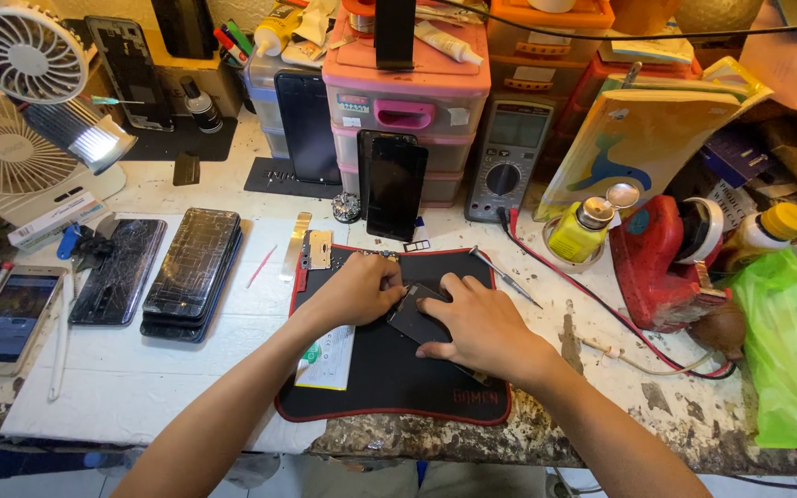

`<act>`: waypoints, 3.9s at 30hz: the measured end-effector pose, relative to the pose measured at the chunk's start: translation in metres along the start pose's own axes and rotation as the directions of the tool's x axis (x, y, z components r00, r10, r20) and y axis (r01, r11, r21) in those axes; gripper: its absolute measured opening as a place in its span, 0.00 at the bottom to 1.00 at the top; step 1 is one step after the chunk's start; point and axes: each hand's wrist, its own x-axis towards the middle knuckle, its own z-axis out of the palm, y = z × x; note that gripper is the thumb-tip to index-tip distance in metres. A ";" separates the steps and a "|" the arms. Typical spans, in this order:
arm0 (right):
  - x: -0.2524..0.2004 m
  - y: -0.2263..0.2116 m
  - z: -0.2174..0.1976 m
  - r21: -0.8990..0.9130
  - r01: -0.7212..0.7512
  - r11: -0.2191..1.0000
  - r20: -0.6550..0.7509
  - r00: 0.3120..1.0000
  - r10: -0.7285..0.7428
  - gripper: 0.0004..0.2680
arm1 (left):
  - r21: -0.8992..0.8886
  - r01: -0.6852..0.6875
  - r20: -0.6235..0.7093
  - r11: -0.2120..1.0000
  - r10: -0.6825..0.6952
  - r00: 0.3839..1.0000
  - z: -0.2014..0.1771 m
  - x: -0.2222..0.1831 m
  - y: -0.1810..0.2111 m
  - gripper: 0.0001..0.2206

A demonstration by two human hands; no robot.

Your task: Reassembling a mobile phone by carefully aligning and pressing the screen and frame assembly onto the internal chassis.

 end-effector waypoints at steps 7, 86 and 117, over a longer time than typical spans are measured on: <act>0.001 0.001 0.001 0.003 0.011 1.000 -0.001 1.000 -0.011 0.20 | -0.006 0.040 -0.012 0.999 -0.040 0.999 0.000 0.001 0.002 0.06; -0.002 0.000 -0.012 0.031 -0.023 0.999 0.110 0.994 0.019 0.23 | 0.039 0.218 0.196 0.975 -0.221 0.955 -0.009 -0.001 0.009 0.08; -0.004 0.000 -0.009 0.082 -0.035 0.996 0.079 0.996 0.029 0.21 | -0.638 0.467 0.334 0.612 -0.327 0.884 -0.004 -0.053 0.009 0.12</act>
